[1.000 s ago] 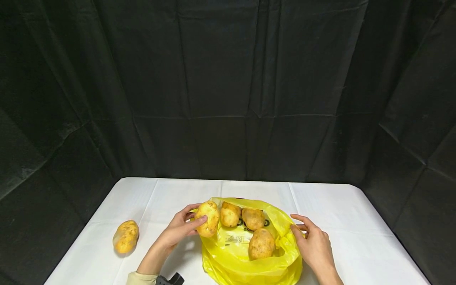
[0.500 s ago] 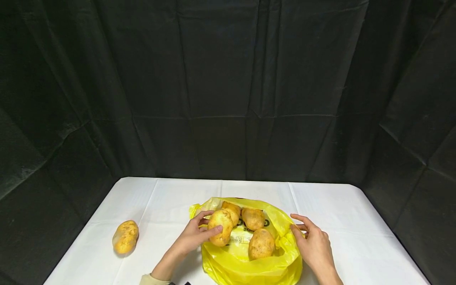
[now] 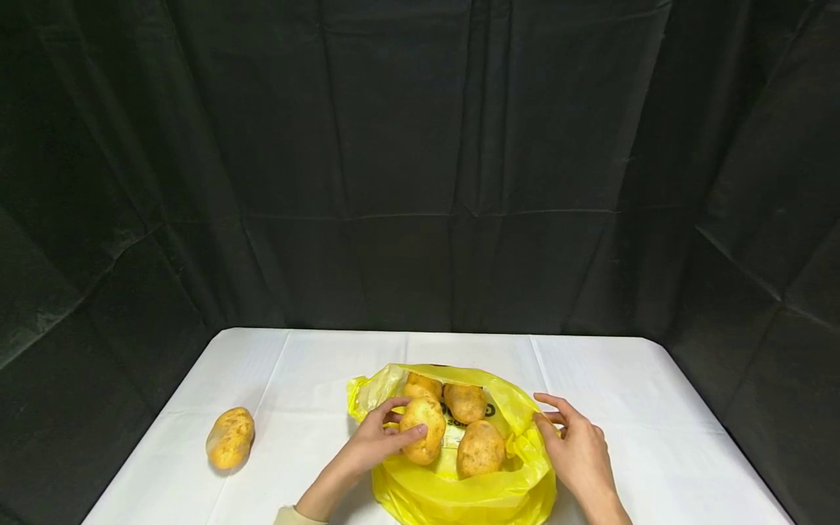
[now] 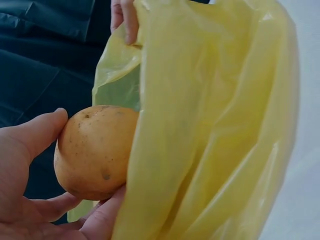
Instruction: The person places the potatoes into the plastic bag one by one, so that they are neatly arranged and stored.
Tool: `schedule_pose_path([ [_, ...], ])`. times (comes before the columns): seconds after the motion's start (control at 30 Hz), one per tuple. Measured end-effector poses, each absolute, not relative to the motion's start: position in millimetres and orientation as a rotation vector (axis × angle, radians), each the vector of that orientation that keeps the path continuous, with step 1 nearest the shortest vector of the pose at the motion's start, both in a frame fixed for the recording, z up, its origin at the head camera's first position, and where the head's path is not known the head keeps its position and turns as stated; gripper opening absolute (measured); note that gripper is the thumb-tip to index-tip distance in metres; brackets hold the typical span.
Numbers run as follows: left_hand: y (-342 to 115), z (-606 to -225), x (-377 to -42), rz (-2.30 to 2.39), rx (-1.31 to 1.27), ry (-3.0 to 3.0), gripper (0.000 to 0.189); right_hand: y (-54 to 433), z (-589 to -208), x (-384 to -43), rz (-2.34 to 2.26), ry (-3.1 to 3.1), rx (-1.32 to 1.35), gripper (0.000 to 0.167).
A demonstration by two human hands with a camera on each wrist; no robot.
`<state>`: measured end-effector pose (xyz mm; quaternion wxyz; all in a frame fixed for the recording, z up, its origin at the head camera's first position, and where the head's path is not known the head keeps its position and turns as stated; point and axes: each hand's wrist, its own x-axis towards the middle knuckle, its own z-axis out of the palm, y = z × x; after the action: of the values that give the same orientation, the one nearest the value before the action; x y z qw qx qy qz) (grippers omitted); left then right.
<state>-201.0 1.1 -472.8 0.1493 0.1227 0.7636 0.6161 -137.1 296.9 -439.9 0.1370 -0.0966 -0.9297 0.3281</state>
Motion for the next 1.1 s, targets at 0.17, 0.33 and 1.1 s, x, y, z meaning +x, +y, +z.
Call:
schedule_pose_path([
  [0.17, 5, -475, -199, 1.747, 0.344, 2.205, 0.064, 298, -440, -137, 0.934, -2.671, -0.253, 0.033],
  [0.33, 10, -479, -199, 1.723, 0.346, 2.216, 0.066, 298, -441, -137, 0.917, -2.663, -0.244, 0.032],
  [1.1, 27, -487, -194, 1.549, 0.375, 2.355, 0.066, 296, -438, -137, 0.928, -2.708, -0.289, 0.034],
])
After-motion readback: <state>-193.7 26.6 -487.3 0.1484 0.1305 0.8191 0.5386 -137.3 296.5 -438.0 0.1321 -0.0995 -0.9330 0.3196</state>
